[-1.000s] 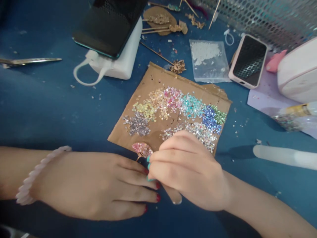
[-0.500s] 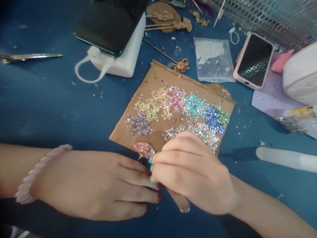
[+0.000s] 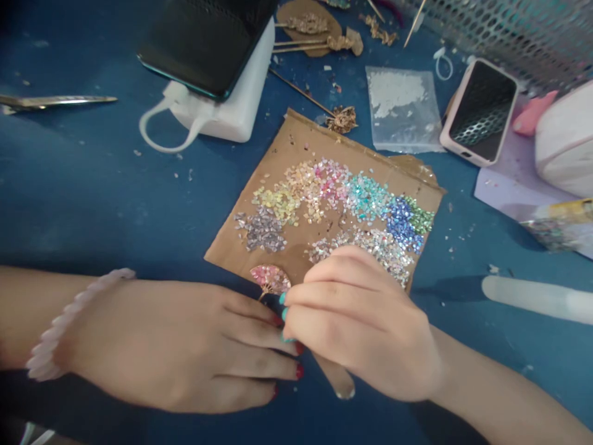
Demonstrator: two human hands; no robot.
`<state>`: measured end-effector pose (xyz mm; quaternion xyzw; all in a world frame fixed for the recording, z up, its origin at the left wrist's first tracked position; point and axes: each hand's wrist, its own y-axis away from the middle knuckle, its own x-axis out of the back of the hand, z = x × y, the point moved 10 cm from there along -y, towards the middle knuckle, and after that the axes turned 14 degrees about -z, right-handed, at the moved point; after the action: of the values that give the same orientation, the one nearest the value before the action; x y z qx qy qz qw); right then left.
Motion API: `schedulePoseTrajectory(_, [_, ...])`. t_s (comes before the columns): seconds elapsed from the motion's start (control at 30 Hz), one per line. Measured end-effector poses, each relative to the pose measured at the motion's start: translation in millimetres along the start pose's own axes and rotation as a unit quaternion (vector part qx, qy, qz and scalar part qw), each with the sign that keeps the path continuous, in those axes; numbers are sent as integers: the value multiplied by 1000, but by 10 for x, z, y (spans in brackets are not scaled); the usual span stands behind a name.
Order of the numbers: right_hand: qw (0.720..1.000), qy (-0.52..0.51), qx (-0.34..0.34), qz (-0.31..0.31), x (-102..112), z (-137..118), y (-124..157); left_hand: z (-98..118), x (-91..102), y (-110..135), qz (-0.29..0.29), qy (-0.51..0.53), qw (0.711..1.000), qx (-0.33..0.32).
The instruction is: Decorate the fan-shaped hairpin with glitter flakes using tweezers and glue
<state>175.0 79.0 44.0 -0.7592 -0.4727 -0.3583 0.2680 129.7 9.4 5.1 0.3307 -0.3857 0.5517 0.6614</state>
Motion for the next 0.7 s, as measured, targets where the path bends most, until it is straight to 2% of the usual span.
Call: schedulePoseTrajectory(0.7, [1000,3,-11,-1,7,10,4,3,-18,13,-11,-10,1000,1])
